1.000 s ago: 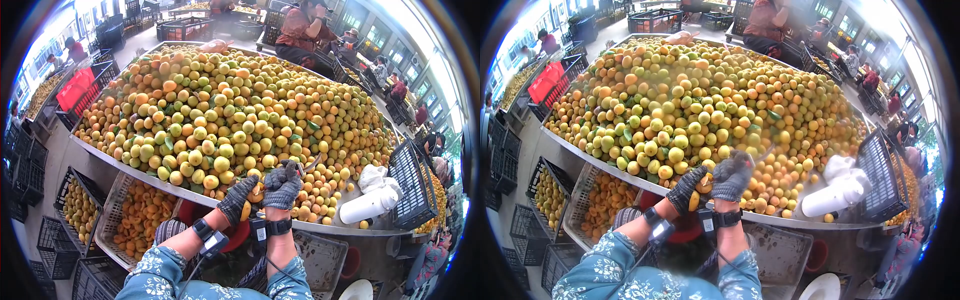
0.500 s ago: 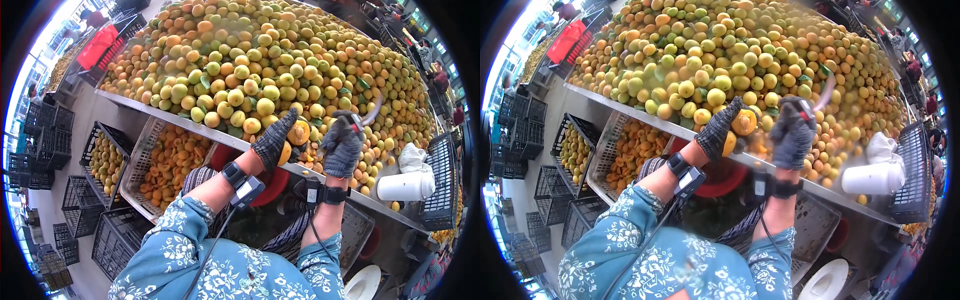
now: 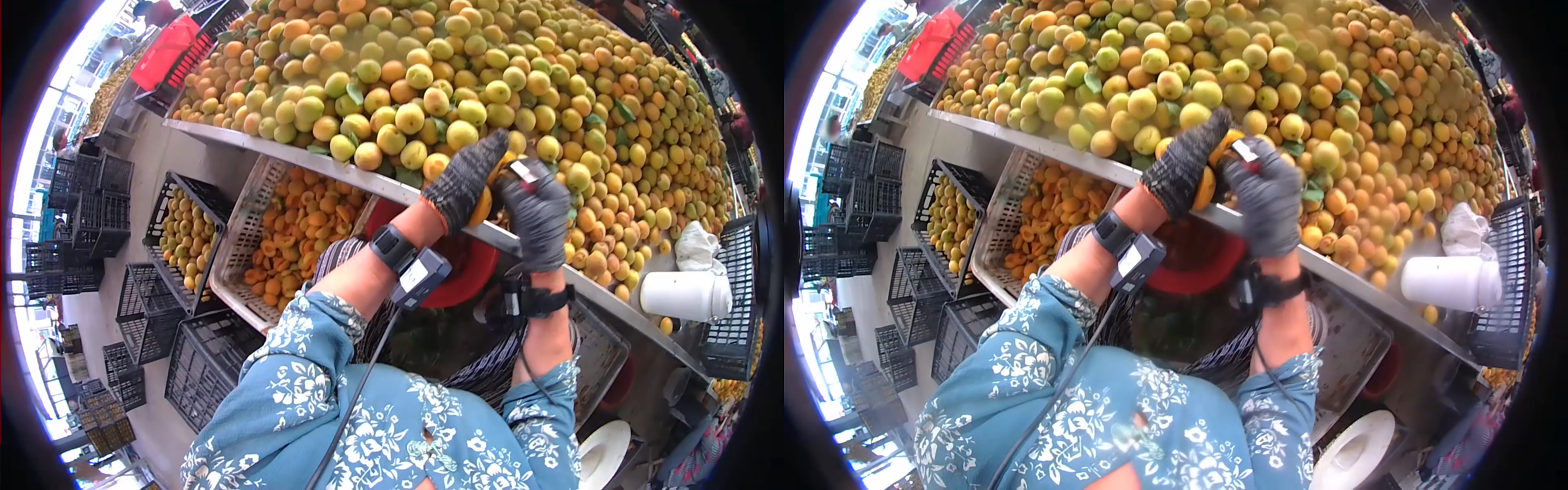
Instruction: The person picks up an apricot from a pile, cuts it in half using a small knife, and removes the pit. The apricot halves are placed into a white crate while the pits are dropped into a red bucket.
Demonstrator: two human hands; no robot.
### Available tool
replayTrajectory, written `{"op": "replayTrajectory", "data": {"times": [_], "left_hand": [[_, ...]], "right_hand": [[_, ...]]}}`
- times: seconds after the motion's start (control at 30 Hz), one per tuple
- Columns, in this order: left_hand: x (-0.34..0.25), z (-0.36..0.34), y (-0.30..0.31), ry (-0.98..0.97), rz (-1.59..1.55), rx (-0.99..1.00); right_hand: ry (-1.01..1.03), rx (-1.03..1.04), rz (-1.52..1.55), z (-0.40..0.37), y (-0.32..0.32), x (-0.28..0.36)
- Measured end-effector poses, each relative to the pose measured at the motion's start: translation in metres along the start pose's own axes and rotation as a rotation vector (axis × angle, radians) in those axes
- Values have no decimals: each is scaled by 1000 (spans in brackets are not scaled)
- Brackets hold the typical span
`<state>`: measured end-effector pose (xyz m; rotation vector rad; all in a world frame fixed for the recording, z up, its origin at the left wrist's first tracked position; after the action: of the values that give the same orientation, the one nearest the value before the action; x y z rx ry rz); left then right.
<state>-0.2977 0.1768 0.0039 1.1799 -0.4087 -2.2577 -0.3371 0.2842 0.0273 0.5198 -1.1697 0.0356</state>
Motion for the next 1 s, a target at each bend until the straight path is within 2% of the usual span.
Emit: {"op": "replayTrajectory", "data": {"times": [0.03, 0.1, 0.17, 0.2, 0.23, 0.27, 0.3, 0.33, 0.43, 0.5, 0.57, 0.6, 0.67, 0.7, 0.77, 0.83, 0.9, 0.93, 0.97, 1.0], "left_hand": [[5, -1, -3, -46, 57, 7], [-6, -4, 29, -111, 4, -184], [-2, 0, 60, -103, -20, -349], [32, 3, 70, 323, -751, -443], [45, 5, 57, 460, -1180, -412], [56, 3, 43, 638, -1589, -452], [59, -4, 52, 688, -1550, -498], [54, -5, 60, 674, -1531, -488], [51, -8, 73, 606, -1521, -460], [50, -9, 83, 544, -1524, -439], [52, -11, 90, 562, -1458, -378], [61, -15, 102, 568, -1362, -373], [65, -16, 127, 585, -1170, -364], [46, -18, 122, 559, -1538, -300], [48, -43, 162, 710, -1199, -508], [52, -68, 183, 737, -1226, -384], [60, -100, 221, 755, -898, -599], [83, -121, 246, 554, -621, -548], [75, -118, 256, 546, -615, -551], [76, -120, 260, 686, -530, -495]], "right_hand": [[-108, -7, 190, -1, 1, -17], [-387, 195, 506, -10, -7, -27], [-353, 189, 545, -14, -9, -18], [-403, 346, 487, -19, -15, -16], [-407, 354, 492, -20, -18, -19], [-252, 464, 337, -19, -28, -9], [-92, 567, 180, -22, -36, 0], [-151, 738, 254, -32, -48, -6], [-210, 785, 202, -34, -49, -7], [-197, 619, 390, -28, -41, 0], [-382, 433, 449, -19, -18, -16], [-301, 349, 482, -12, -11, -15], [-297, 205, 503, -4, 3, -25], [-314, 135, 541, -2, 9, -30], [-318, 69, 579, 1, 16, -34], [-314, 27, 592, 2, 22, -38], [-311, 14, 524, 4, 26, -38], [-317, -1, 526, 4, 27, -39], [-324, -15, 496, 4, 28, -37], [-325, -6, 472, 5, 28, -37]]}}
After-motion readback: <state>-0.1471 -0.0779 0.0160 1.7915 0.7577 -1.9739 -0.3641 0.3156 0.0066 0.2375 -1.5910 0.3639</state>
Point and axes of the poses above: each hand's wrist, its own z-axis towards the middle knuckle, its own y-axis out of the back of the hand, x = y × z, the point moved 10 cm from there along z, towards the middle knuckle, and after that the axes turned 8 degrees about -z, right-handed, at the moved point
